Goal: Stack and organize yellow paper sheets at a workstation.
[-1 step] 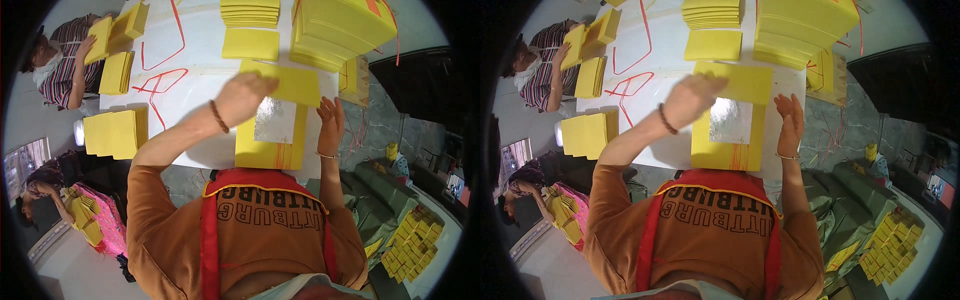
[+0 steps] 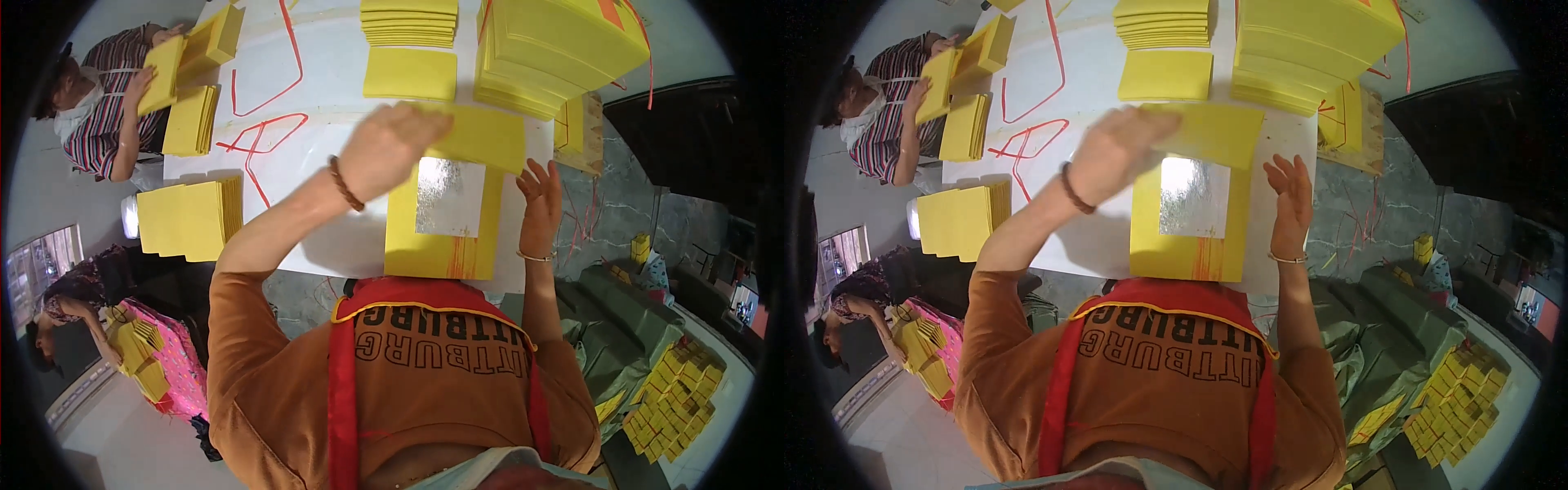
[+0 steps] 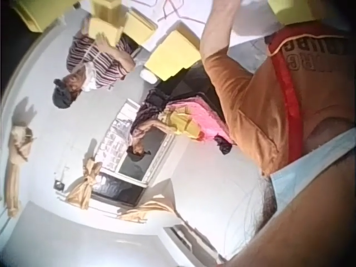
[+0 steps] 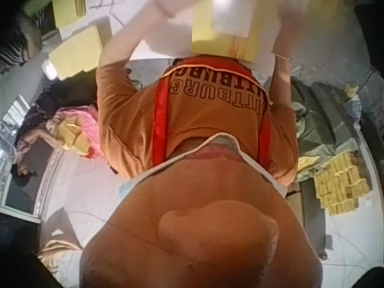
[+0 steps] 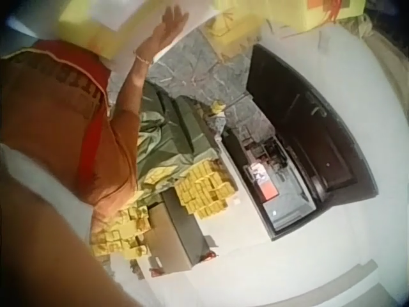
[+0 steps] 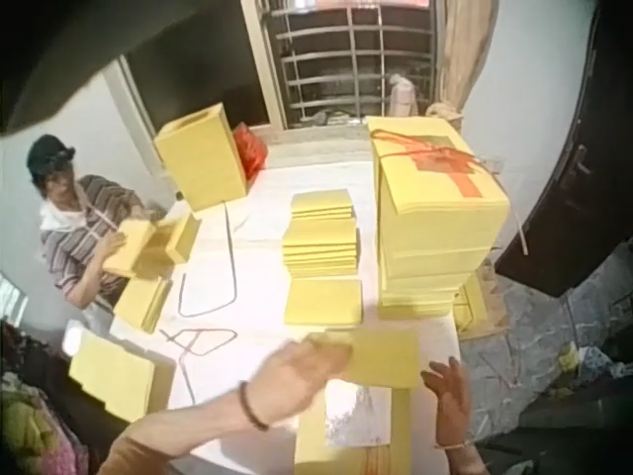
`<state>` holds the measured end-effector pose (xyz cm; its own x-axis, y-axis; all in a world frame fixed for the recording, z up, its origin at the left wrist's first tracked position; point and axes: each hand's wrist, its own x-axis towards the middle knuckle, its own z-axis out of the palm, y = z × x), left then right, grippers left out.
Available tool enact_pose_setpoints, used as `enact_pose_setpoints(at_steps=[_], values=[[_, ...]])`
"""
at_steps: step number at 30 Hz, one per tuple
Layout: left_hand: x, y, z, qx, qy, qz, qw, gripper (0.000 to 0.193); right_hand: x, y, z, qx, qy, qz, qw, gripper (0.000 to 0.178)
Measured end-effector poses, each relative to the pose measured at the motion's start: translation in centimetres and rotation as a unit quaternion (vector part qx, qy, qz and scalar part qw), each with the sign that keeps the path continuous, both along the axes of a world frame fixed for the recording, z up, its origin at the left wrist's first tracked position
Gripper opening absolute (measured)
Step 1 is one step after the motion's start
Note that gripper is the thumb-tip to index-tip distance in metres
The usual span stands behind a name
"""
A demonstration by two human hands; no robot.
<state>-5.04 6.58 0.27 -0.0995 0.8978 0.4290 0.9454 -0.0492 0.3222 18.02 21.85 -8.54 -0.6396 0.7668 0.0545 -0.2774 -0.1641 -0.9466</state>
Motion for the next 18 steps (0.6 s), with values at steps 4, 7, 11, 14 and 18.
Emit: enact_pose_setpoints(at_steps=[4,7,11,14,18], values=[[-6.0,2.1,-1.7,0.040,0.042,0.075,0.995,0.041,0.1,-0.2,0.4,0.152,-0.124,0.105,0.975,0.044],[-8.8,4.8,-6.6,0.066,0.124,0.104,0.985,0.040,-0.4,-0.4,0.4,0.300,-0.211,0.123,0.922,0.045],[-9.8,5.6,-12.8,-0.018,0.171,0.094,0.981,0.046,-0.6,-0.6,0.3,0.306,-0.207,0.126,0.921,0.041],[-9.6,5.5,-15.3,-0.130,0.158,0.097,0.974,0.050,-0.3,-0.7,0.3,0.300,-0.205,0.136,0.922,0.038],[-9.0,5.4,-16.6,-0.238,0.172,0.134,0.946,0.062,-0.3,-0.8,0.4,0.329,-0.217,0.149,0.907,0.034]])
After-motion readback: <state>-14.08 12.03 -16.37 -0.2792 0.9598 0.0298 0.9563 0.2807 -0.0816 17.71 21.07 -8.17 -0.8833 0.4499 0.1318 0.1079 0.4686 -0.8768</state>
